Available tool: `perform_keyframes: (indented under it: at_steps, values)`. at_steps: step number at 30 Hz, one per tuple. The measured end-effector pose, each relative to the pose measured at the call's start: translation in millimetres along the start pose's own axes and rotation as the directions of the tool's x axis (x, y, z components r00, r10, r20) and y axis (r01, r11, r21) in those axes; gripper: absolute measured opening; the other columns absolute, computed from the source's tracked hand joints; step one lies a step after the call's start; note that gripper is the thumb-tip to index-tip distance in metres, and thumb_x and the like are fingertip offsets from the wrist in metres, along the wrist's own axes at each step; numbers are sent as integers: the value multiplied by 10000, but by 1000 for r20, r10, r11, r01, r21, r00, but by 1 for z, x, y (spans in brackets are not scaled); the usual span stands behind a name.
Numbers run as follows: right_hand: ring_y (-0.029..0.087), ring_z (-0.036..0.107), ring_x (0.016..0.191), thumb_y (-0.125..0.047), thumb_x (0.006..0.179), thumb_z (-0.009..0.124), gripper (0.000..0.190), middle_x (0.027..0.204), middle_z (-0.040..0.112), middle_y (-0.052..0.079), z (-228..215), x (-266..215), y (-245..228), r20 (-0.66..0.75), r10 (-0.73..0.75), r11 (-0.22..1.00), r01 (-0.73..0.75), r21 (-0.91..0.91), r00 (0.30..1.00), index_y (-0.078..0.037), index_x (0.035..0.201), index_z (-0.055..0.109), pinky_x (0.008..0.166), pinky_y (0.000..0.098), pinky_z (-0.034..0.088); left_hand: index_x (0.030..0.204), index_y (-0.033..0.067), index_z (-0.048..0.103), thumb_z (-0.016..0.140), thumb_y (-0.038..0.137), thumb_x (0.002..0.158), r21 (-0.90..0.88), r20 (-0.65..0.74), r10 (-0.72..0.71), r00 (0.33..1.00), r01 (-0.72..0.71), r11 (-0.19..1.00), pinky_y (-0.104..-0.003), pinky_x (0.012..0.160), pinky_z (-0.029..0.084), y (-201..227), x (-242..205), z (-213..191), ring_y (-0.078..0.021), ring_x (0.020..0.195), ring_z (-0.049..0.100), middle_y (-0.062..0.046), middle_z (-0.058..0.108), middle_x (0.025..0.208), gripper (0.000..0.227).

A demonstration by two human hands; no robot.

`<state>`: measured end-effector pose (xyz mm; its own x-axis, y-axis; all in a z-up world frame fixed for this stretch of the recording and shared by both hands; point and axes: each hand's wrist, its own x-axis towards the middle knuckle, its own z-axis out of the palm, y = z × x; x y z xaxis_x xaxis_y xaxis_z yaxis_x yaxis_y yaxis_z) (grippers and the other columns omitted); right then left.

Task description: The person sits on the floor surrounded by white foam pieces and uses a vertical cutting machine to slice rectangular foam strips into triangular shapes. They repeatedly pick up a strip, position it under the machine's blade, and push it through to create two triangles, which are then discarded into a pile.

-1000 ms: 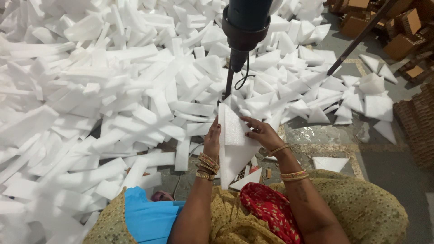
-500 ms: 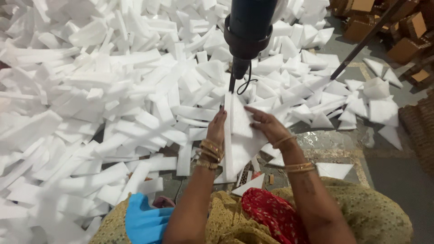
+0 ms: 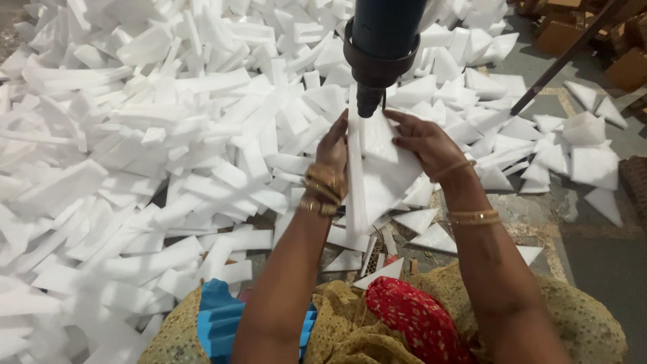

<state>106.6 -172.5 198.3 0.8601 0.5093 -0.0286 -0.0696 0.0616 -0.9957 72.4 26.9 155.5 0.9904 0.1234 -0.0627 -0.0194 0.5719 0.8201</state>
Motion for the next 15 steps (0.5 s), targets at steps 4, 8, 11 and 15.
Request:
perform_keyframes:
  at_steps: [4,8,11,15]
  values:
    - [226,663,1152,63,881,570,605,1395,626,225,21,-39,-9,7,-11,998,11,-65,1000,18,1478,483,998,293,558,1516,61,494,445,202,1066,-8,-9,64,998,-64,998,-297,905,564,-7,-43,0,-184,1133,662,-124,623,1400,474]
    - [212,652,1134,69,874,604,616,1488,558,154,35,-65,-1,-46,-35,964,21,-264,998,-66,1468,512,993,291,568,1552,109,405,385,170,1040,107,-23,66,998,-63,992,-317,1006,515,-24,-78,-10,-210,1214,602,-123,555,1476,517]
    - [161,737,998,48,861,625,607,1333,687,142,44,-74,6,-80,9,954,-32,-300,997,-115,1441,550,885,267,631,1563,33,392,388,164,1080,248,78,301,950,-311,917,-305,1166,388,-41,-87,-25,-188,1409,490,-120,473,1586,500]
    - [143,615,719,39,878,659,616,1096,766,131,49,-77,19,-54,36,913,-55,-403,998,-127,1465,576,643,293,550,1560,46,407,398,212,1075,374,31,288,957,-279,884,-315,1159,379,-59,-96,-46,-195,1414,487,-111,492,1577,513]
